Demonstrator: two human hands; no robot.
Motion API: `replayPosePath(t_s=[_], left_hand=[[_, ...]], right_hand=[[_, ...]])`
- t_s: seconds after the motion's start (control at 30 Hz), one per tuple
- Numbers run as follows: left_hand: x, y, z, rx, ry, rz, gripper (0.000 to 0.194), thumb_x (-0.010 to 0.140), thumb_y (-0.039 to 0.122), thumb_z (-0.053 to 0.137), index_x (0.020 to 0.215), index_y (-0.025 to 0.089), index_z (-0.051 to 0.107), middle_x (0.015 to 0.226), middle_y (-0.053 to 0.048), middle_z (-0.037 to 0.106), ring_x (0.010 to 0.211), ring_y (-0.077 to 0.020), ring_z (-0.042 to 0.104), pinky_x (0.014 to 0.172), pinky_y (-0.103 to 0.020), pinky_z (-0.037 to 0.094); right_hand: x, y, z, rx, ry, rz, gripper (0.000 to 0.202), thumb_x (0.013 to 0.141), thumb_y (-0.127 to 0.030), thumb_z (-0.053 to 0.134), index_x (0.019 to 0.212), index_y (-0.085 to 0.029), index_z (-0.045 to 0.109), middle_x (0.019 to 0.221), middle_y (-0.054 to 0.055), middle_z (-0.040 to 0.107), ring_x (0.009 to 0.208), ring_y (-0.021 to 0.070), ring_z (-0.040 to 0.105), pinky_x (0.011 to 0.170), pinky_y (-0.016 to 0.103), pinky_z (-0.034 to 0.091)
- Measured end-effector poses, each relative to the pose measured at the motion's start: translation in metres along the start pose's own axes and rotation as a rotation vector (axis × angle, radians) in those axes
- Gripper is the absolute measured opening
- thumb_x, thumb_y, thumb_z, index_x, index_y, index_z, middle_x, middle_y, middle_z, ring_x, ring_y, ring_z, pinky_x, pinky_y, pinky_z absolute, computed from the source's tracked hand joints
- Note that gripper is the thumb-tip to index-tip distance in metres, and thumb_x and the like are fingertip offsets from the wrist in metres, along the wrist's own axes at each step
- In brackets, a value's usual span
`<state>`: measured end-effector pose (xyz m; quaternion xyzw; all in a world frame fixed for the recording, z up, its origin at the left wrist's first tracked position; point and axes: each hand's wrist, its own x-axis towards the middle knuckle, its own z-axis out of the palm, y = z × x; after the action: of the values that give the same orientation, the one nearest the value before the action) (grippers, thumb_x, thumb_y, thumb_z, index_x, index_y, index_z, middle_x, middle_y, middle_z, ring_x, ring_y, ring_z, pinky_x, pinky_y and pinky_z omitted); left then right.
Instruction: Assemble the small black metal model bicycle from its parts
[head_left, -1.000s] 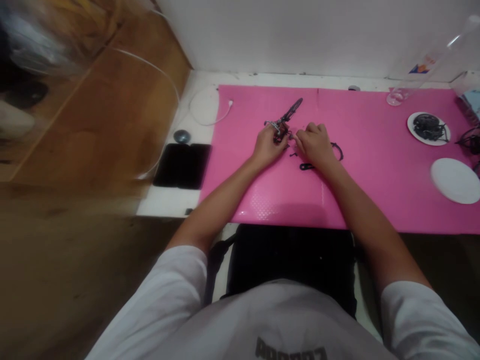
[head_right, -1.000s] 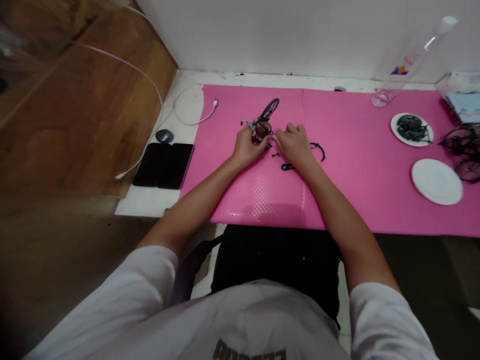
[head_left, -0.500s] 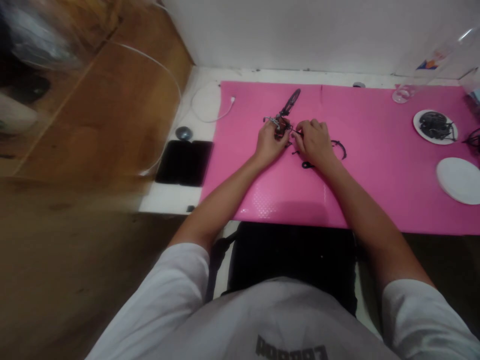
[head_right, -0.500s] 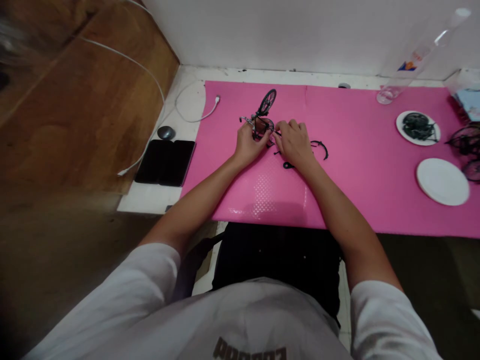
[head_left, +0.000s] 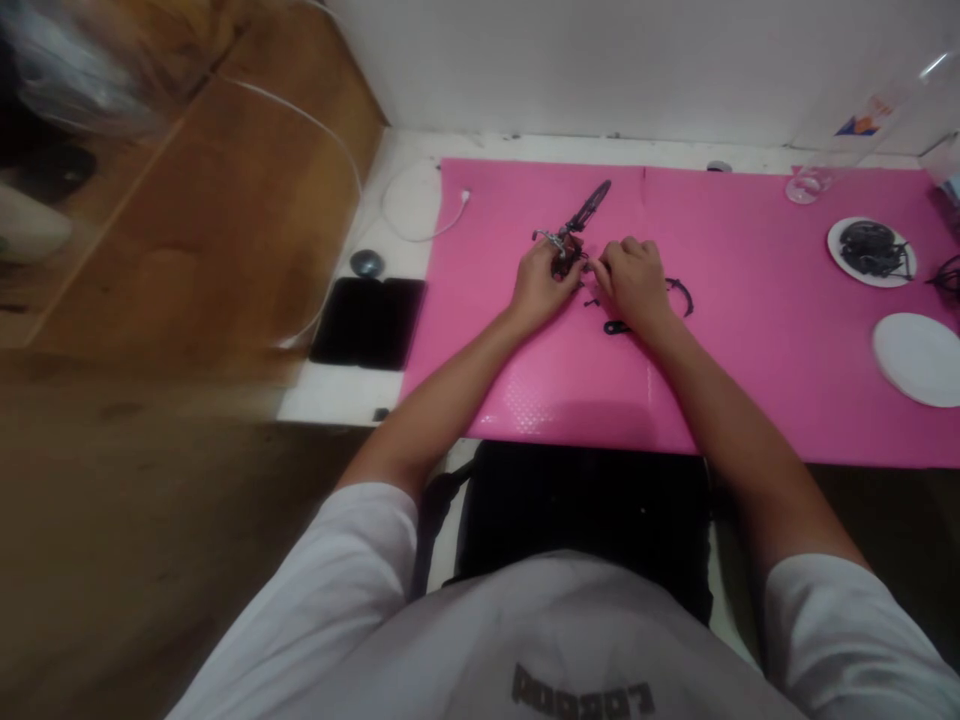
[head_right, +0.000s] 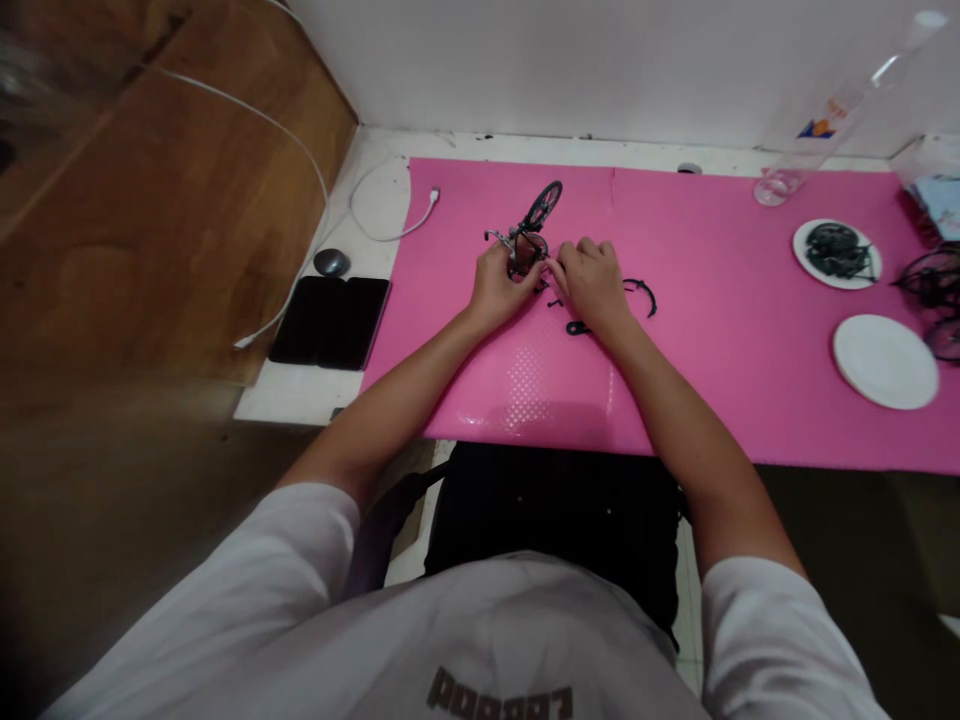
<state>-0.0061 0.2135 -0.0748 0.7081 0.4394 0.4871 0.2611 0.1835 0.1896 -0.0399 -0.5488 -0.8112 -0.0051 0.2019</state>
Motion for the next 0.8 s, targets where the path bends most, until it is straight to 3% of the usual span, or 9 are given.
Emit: replayPosePath(t_s=[0.2,0.43,0.63,0.8], left_hand=[[-0.001,0.000,0.002,-0.022,-0.002,0.011,0.037,0.100,0.051,0.078,0.124,0.023,0.076,0.111,-0.012,0.078,0.103,-0.0264,0.076,0.100,-0.043,0.063],[0.001,0.008,-0.005,-0.014,0.013,0.021,0.040,0.098,0.055,0.081,0.125,0.027,0.076,0.115,-0.013,0.075,0.116,-0.0314,0.072,0.105,-0.048,0.061],[0.002,0.009,-0.009,-0.022,0.030,-0.002,0.043,0.098,0.059,0.079,0.128,0.028,0.075,0.120,-0.013,0.075,0.120,-0.0323,0.072,0.103,-0.049,0.062],[0.003,0.007,-0.010,-0.001,0.037,0.015,0.044,0.098,0.061,0.078,0.126,0.027,0.076,0.117,-0.013,0.077,0.115,-0.0319,0.074,0.105,-0.049,0.061]], right_hand=[[0.000,0.006,0.010,0.016,0.026,0.049,0.067,0.115,-0.064,0.022,0.122,-0.017,0.069,0.104,0.021,0.071,0.114,0.0416,0.065,0.103,0.062,0.048],[-0.005,0.004,0.011,0.086,0.094,0.096,0.071,0.116,-0.063,0.013,0.123,-0.020,0.070,0.108,0.018,0.070,0.109,0.0365,0.065,0.099,0.055,0.051],[-0.008,-0.004,0.002,0.135,0.099,0.047,0.064,0.116,-0.063,0.022,0.134,-0.018,0.065,0.116,0.018,0.069,0.111,0.0344,0.064,0.098,0.052,0.053],[-0.005,0.002,0.003,0.092,0.067,0.017,0.053,0.117,-0.056,0.029,0.127,-0.021,0.067,0.114,0.017,0.070,0.112,0.0343,0.064,0.098,0.050,0.053]])
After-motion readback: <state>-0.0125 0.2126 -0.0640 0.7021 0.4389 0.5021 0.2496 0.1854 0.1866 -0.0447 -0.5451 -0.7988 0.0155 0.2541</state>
